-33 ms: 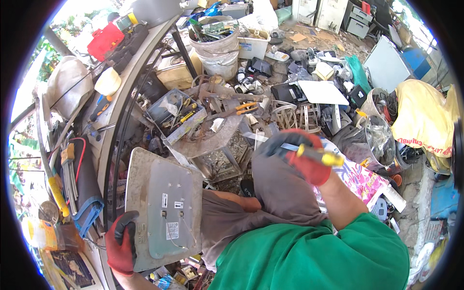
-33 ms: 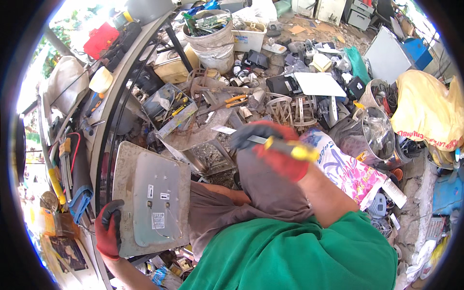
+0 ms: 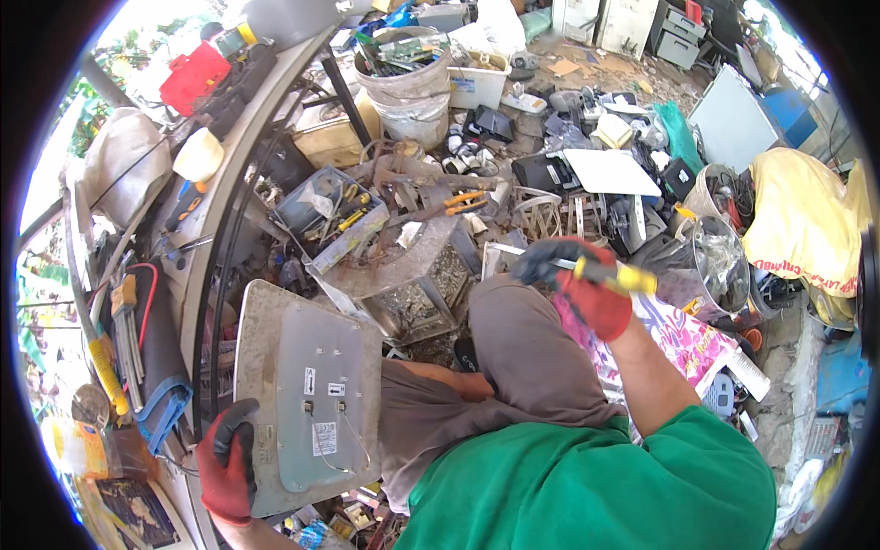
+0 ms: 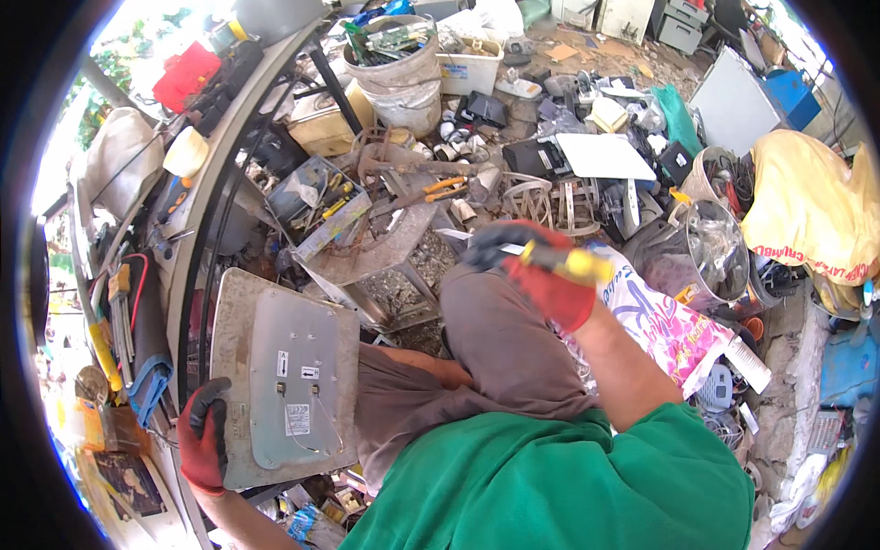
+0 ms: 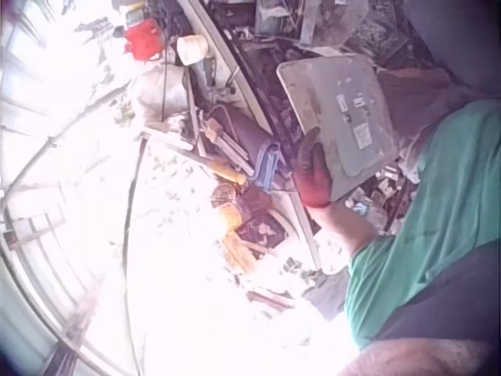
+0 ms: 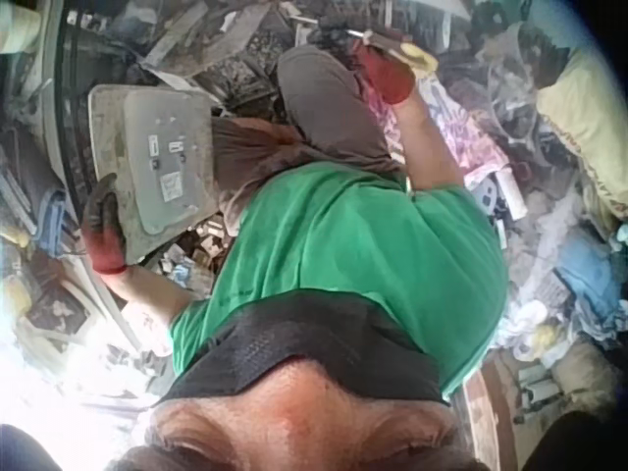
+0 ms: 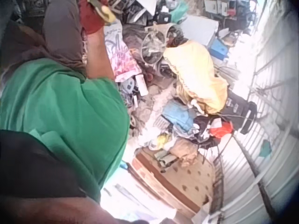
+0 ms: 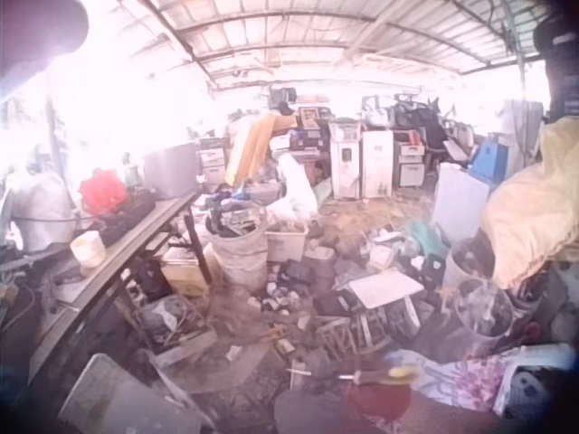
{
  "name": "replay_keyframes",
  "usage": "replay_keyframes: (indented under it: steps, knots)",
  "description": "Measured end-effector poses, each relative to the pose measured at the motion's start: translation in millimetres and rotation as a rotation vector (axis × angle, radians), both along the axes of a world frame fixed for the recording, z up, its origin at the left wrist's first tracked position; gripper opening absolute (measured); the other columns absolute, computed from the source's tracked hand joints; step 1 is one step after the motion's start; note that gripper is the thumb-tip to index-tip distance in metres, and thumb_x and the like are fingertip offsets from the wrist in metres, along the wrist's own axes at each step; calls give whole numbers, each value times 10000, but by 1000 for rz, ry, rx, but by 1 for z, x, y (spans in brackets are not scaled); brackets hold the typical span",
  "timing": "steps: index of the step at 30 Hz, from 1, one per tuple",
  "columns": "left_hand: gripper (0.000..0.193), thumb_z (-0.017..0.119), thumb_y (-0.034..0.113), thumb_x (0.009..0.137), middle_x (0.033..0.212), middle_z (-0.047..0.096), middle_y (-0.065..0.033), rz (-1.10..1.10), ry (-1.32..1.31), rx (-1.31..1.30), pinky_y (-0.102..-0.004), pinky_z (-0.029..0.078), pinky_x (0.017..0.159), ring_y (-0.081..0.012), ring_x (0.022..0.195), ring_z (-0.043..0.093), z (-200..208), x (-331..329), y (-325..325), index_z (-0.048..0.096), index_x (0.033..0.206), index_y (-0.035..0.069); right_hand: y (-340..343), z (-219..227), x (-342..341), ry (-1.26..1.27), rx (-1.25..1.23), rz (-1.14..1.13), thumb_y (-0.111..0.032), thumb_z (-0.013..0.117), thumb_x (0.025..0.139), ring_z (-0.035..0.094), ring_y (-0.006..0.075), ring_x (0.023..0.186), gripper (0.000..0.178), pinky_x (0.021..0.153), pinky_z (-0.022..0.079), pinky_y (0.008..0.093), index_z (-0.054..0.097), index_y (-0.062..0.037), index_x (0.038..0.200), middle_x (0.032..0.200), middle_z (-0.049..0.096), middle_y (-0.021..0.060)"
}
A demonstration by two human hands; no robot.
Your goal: The person uses a screwdriver to remove screws from the back of an electronic device and then reaches into a bag of parts while working in an outdoor scrap area.
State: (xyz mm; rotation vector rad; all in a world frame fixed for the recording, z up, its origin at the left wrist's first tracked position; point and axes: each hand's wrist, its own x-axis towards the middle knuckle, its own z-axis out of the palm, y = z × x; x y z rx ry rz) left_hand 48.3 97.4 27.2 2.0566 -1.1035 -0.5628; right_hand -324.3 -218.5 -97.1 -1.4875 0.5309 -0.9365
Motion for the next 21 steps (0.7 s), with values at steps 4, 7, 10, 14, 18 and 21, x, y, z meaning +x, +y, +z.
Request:
replay_keyframes:
  steps: [4, 7, 10, 14, 18, 21]
  knots:
    - [366, 442, -90, 939, 1206, 685, -143, 30, 1, 7, -295, 439, 1022, -190, 1147, 619, 2, -11, -9, 633, 1251, -73, -47, -143, -75, 609, 28, -294, -130, 564, 1018, 671, 200, 861, 208, 830, 561, 347, 625, -15, 1180, 1043, 686, 89]
    - [355, 451, -77, 943, 1196, 685, -142, 16, -84, 84, -300, 437, 1022, -186, 1138, 619, 12, -20, -16, 633, 1247, -77, -34, -256, -104, 132, 592, -333, -209, 550, 1050, 663, 158, 873, 240, 773, 531, 290, 597, -24, 1195, 985, 695, 81]
    - [357, 457, -73, 951, 1221, 679, -150, -24, -96, 124, -316, 426, 1050, -198, 1166, 613, 18, -24, -20, 621, 1268, -78, -9, -349, -132, 627, 338, -436, -185, 548, 1044, 657, 162, 870, 207, 801, 532, 321, 622, -64, 1195, 1046, 689, 69]
    - [399, 455, -83, 953, 1302, 660, -167, -3, -64, 85, -344, 406, 1113, -234, 1251, 599, 4, -19, -11, 591, 1327, -71, 8, -367, -132, 434, 606, -552, -180, 622, 983, 634, 209, 1033, 386, 915, 497, 345, 577, -37, 1339, 1128, 692, 96]
    - [412, 446, -84, 947, 1330, 642, -167, 1, -39, 67, -350, 405, 1117, -238, 1274, 584, 4, -20, -10, 583, 1335, -70, 9, -375, -140, 274, 692, -517, -142, 613, 970, 636, 205, 992, 323, 888, 503, 347, 633, -63, 1283, 1081, 695, 101]
    - [400, 452, -79, 951, 1320, 649, -156, -7, -21, 65, -339, 404, 1113, -226, 1277, 579, 5, -23, -15, 591, 1326, -67, 3, -377, -142, 450, 739, -559, -152, 624, 960, 645, 204, 966, 286, 879, 510, 343, 662, -79, 1234, 1054, 700, 95]
